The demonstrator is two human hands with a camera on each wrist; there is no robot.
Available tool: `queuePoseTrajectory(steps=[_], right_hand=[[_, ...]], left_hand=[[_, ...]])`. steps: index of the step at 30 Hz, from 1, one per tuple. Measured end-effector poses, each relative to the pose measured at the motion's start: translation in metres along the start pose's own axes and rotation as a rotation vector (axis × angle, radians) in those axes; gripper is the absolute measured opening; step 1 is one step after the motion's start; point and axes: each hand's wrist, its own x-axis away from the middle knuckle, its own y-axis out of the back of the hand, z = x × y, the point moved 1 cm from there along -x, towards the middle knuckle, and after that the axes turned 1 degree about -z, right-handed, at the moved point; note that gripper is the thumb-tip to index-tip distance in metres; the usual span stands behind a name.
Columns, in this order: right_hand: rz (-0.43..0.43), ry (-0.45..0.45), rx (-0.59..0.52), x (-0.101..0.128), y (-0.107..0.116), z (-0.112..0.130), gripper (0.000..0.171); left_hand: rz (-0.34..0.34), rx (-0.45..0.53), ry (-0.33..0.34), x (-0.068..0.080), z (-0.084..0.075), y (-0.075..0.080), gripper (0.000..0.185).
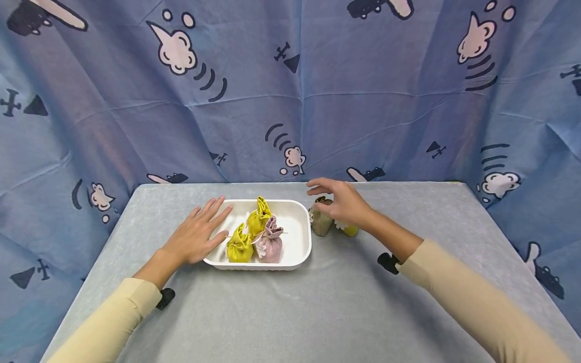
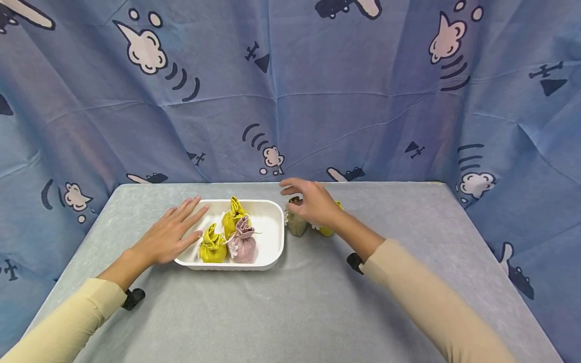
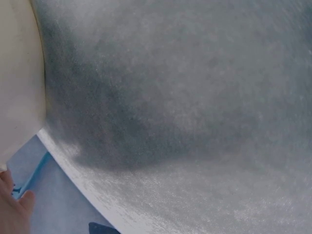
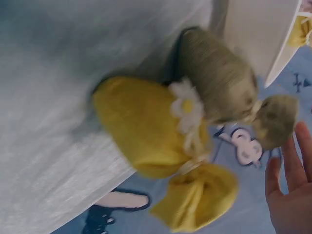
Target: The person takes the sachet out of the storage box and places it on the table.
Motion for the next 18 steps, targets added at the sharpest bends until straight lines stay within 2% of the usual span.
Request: queuePoseTrajectory(steps=[6,18], right_hand=[[0.036,0.084,-0.040,-0.002,-0.015,0.017,0.049],[0.237,0.090,-0.144,-0.007,-0.051,0.035,0.058]], left_hand=[[-0.002,0.000,0.000,-0.001,0.000,0.000,0.063],[0.008,0.003,0.007,0.000,-0.001,0.000,0.063]])
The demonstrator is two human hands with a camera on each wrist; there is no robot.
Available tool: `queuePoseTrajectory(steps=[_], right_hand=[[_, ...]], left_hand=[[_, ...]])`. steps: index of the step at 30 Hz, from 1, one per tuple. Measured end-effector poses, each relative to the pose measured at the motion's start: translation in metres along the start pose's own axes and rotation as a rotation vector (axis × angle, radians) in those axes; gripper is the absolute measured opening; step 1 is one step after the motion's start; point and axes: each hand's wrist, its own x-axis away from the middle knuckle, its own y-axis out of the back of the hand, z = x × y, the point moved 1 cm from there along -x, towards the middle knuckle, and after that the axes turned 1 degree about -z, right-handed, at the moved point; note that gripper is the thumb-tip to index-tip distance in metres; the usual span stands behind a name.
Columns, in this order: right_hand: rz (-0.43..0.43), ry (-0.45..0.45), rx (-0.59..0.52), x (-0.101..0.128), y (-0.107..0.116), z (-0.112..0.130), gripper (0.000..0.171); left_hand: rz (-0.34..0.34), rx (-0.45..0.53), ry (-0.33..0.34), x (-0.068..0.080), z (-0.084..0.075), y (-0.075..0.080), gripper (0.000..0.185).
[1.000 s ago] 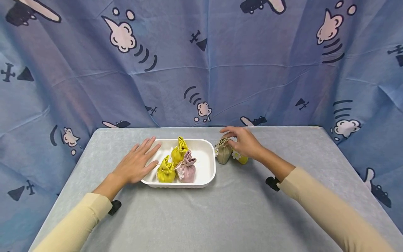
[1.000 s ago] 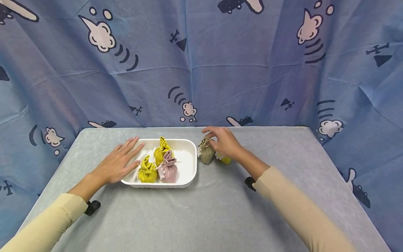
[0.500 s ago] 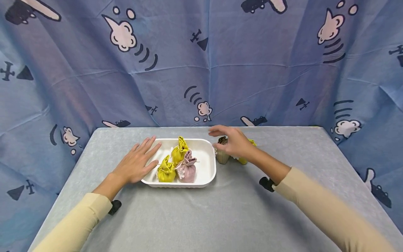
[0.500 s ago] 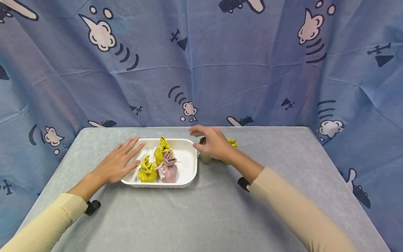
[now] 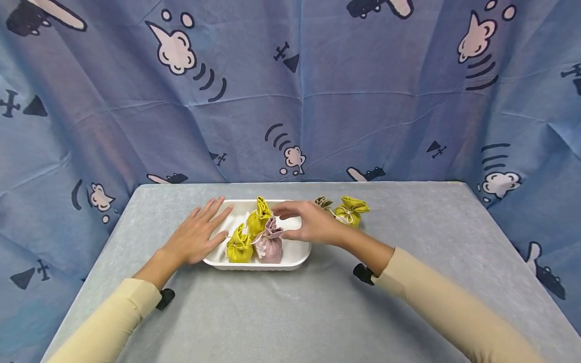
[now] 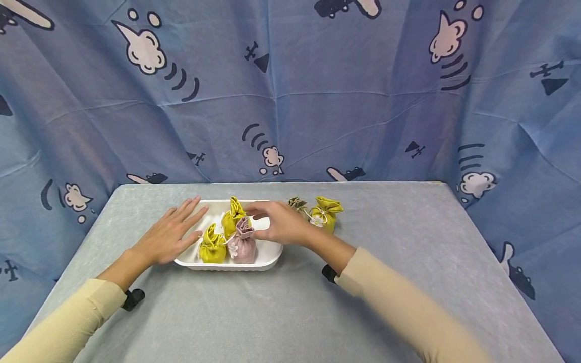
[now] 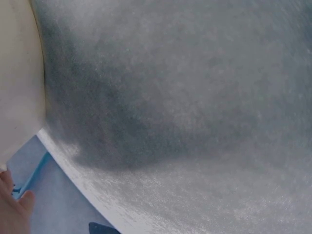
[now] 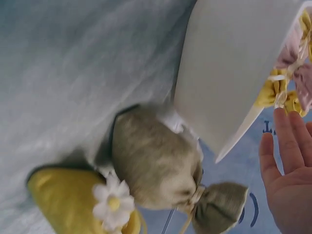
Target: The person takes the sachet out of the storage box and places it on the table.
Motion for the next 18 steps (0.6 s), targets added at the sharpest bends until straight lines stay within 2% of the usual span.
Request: queuePoseTrajectory(steps=[18], right_hand=[[0.036,0.006,-0.029,-0.008,-0.023,0.004,0.060]], left_hand=[[-0.005,-0.004,-0.003,0.000,0.001,-0.001,0.064]])
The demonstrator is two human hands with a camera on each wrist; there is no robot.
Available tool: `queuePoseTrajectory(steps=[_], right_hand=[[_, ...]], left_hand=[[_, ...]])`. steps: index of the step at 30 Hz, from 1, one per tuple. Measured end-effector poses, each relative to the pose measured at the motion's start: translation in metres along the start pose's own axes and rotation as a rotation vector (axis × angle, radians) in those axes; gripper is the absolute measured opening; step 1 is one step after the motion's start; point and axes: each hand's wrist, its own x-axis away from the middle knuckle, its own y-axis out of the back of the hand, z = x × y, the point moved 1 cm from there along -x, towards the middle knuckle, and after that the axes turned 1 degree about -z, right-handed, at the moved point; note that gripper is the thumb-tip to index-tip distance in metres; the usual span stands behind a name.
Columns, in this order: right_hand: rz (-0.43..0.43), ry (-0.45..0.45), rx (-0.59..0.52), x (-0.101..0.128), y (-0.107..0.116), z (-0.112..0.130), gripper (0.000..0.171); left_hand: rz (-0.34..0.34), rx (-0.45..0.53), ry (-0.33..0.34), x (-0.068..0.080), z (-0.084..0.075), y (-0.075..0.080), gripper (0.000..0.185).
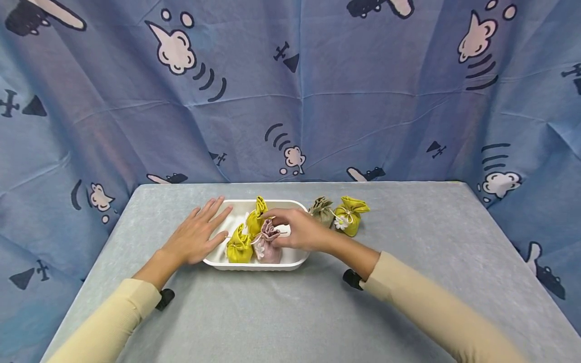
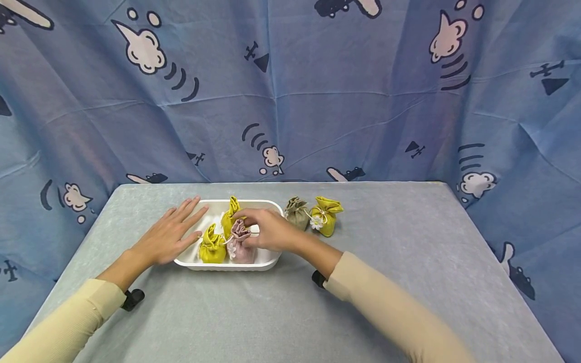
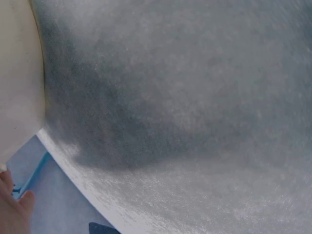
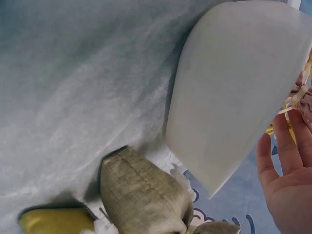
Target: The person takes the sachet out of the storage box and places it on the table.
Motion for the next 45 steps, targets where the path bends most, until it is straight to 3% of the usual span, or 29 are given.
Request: queuePoseTrajectory(steps=[9,24,31,45], right_hand=[[0.011,-0.010,0.041,-0.004,-0.007,0.004,0.057],[-0.043,0.003,0.087,-0.001,-0.007,0.009,0.040],[-0.058,0.067,0.129,0.002,0.004,0.018,0.037],[-0.101,0.052,0.135,0.015,0.034,0.034,0.040]], left_hand=[[-0.030,0.003,-0.016,0.000,0.000,0.001,0.063],[0.000,-0.003,-0.002,-0.003,-0.002,0.004,0.064],[0.003,-0.003,-0.002,-0.003,-0.002,0.003,0.064],[0.009,-0.004,-0.005,-0.001,-0.001,0.001,0.064]])
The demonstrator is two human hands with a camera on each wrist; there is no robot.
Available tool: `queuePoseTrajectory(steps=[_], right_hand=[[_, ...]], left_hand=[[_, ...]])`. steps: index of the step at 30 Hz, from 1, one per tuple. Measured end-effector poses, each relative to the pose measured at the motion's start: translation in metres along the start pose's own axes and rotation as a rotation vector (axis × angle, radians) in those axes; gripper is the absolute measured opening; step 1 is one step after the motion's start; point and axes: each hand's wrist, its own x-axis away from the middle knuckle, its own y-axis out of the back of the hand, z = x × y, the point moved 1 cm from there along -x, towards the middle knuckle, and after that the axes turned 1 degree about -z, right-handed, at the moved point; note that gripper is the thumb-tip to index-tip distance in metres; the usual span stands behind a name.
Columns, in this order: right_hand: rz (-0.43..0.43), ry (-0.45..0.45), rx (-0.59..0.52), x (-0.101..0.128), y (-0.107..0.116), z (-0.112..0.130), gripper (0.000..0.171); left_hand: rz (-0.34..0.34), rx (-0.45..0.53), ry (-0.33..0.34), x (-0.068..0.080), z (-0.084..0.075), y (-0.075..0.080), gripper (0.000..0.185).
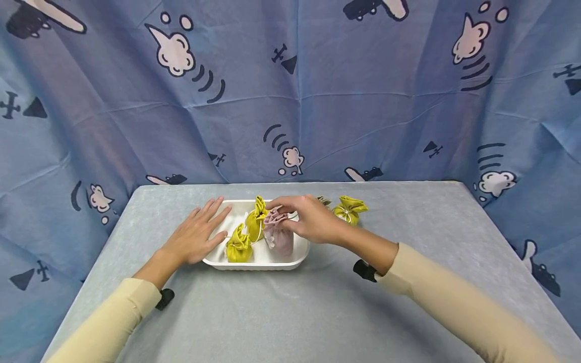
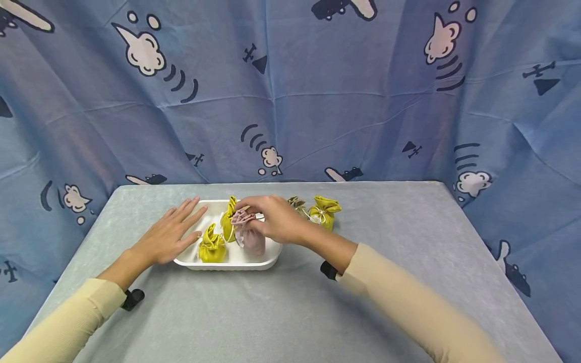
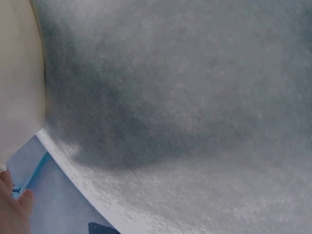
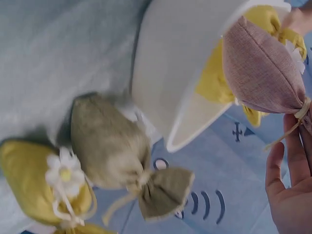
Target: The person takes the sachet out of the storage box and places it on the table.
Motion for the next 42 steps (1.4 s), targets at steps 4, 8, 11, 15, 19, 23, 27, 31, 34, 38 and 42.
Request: queuePoseTrajectory(steps=[4,8,11,15,19,23,27,31,34,38,42], right_hand=[[-0.029,0.012,-0.001,0.003,0.014,0.002,0.040],[-0.050,0.024,0.009,0.010,0.027,0.003,0.042],[-0.060,0.026,0.020,0.016,0.037,0.003,0.043],[-0.073,0.014,0.043,0.023,0.049,0.001,0.044],[-0.081,0.016,0.065,0.029,0.058,-0.001,0.045],[-0.079,0.008,0.085,0.037,0.065,-0.004,0.046],[-0.088,-0.017,0.102,0.045,0.069,-0.006,0.047],[-0.088,-0.054,0.088,0.053,0.071,-0.013,0.048],[-0.086,-0.078,0.079,0.058,0.071,-0.019,0.048],[-0.096,-0.084,0.058,0.064,0.070,-0.026,0.048],[-0.099,-0.103,0.047,0.069,0.066,-0.034,0.046]], left_hand=[[0.014,0.006,0.014,0.001,-0.001,0.001,0.065],[0.012,0.021,0.019,0.001,-0.002,0.001,0.066],[-0.001,0.025,0.017,0.002,-0.001,0.000,0.067],[-0.002,0.024,0.017,0.003,0.000,-0.001,0.067],[0.014,0.021,0.023,0.003,0.001,0.000,0.067],[0.019,0.020,0.027,0.003,0.000,0.000,0.067],[0.005,0.024,0.024,0.003,0.000,0.000,0.067],[-0.002,0.027,0.021,0.003,0.000,0.001,0.066],[0.005,0.026,0.025,0.003,0.000,0.001,0.067],[0.021,0.022,0.032,0.001,0.000,0.000,0.067],[0.032,0.020,0.035,0.000,0.001,0.000,0.068]])
